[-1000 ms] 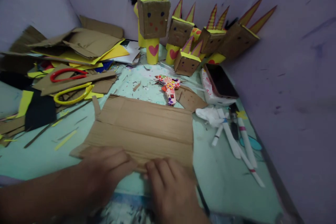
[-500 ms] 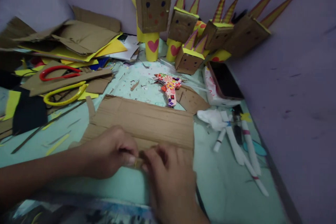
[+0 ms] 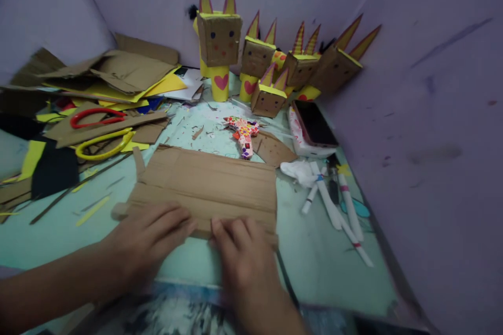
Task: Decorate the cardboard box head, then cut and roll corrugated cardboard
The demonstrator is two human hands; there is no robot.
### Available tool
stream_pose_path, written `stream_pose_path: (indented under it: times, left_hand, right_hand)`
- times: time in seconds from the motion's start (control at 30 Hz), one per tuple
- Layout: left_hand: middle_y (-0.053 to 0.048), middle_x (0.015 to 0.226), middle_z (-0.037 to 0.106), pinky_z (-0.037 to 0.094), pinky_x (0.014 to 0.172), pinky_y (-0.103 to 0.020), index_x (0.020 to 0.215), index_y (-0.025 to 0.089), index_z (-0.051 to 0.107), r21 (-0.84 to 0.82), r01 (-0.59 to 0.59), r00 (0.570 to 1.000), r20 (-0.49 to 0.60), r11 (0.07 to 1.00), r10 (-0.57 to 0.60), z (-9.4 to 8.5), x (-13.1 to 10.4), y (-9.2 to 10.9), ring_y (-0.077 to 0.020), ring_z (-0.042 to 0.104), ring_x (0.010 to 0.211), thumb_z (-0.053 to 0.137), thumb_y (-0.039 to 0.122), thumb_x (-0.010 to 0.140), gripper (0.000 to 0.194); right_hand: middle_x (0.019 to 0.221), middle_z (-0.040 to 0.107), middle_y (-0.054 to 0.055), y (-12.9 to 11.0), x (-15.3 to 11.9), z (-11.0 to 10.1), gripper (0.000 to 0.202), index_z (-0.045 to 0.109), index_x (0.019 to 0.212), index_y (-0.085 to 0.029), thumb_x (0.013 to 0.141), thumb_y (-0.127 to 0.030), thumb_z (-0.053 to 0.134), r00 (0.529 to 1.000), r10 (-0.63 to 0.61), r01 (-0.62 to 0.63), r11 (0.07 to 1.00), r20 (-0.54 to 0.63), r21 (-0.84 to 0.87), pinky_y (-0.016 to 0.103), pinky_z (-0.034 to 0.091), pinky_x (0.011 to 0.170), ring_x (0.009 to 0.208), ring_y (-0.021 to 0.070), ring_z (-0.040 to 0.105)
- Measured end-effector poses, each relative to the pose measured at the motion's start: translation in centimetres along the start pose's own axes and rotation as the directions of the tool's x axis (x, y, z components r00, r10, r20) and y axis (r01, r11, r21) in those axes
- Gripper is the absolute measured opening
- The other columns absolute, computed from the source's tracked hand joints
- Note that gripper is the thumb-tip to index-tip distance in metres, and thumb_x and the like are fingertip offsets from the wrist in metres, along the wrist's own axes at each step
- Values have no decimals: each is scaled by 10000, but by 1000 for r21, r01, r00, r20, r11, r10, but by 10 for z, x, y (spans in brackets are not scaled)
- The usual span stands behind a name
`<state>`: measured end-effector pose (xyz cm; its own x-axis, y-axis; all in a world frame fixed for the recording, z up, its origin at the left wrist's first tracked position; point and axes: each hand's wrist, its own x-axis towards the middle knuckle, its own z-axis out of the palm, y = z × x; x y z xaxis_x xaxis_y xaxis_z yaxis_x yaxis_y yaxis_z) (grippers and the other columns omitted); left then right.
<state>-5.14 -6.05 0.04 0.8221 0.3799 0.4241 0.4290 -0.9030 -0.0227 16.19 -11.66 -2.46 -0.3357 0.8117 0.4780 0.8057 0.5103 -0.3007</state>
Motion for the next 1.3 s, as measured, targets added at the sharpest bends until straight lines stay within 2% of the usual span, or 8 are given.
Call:
stream_pose_path:
  times: [0.2, 0.33, 0.43, 0.6, 0.77, 0.93, 1.1, 1.3]
  left_hand:
    - [-132, 862, 647, 492, 614, -351, 1005, 52, 620, 34, -11, 999, 31, 999, 10, 6, 6, -1, -238, 584, 763, 373, -1, 840, 301]
    - [-180, 920, 668, 492, 661, -356, 1045, 10, 602, 176, -109, 994, 34, 978, 104, 6, 6, -1, -253, 601, 810, 375, 3, 845, 302]
    - [-166, 900, 671, 491, 667, -351, 1030, 21, 603, 162, -140, 990, 20, 977, 138, 8, 8, -5, -238, 588, 773, 365, 8, 845, 302]
    - [-110, 814, 619, 466, 570, -343, 920, 96, 605, -11, -22, 998, 52, 1000, 23, 14, 14, -15, -229, 516, 712, 367, -20, 732, 325]
    - [-88, 785, 539, 434, 577, -352, 802, 150, 592, -72, 166, 977, 145, 983, -154, 17, 22, -18, -230, 452, 716, 463, 21, 620, 257]
    - [-67, 772, 497, 396, 578, -324, 735, 165, 566, -143, 256, 964, 107, 956, -243, 19, 28, -21, -207, 451, 704, 459, 10, 645, 208]
    - [-44, 742, 496, 374, 571, -303, 753, 169, 547, -263, 326, 944, 133, 908, -300, 22, 30, -27, -187, 458, 690, 417, 23, 749, 196]
    - [-71, 810, 499, 386, 615, -340, 713, 171, 525, -244, 334, 943, 98, 911, -319, 29, 39, -35, -210, 446, 739, 422, 27, 710, 177]
  right_hand:
    - [947, 639, 136, 12, 7, -2, 264, 605, 1163, -71, 953, -194, 504, 995, -70, 69, 998, 73, 13, 336, 513, 623, 824, 236, 554]
    - [866, 619, 124, 17, 10, -4, 262, 609, 1145, -64, 963, -182, 461, 987, -120, 123, 992, 110, -18, 333, 516, 589, 765, 233, 543]
    - [836, 630, 131, 17, 14, -5, 298, 622, 1110, -45, 984, -167, 380, 974, -170, 189, 975, 153, -118, 337, 507, 580, 740, 235, 552]
    - [847, 669, 122, 20, 22, -4, 277, 644, 1029, -76, 975, -142, 380, 964, -193, 237, 935, 185, -262, 359, 477, 605, 721, 236, 566]
    - [798, 680, 78, 30, 31, -3, 182, 646, 960, -130, 907, -93, 475, 951, -212, 263, 937, 225, -228, 331, 414, 595, 710, 214, 565]
    - [764, 670, 51, 33, 42, -7, 175, 650, 894, -166, 807, -70, 532, 953, -126, 169, 976, 274, -139, 324, 324, 523, 712, 218, 546]
    - [698, 628, 36, 36, 52, -9, 158, 641, 832, -195, 804, -102, 517, 952, -100, 123, 990, 290, -63, 351, 324, 619, 679, 215, 493]
    - [1039, 553, 125, 42, 59, -6, 240, 596, 1014, -189, 824, -98, 480, 991, 33, -37, 999, 133, 31, 353, 398, 696, 917, 255, 512]
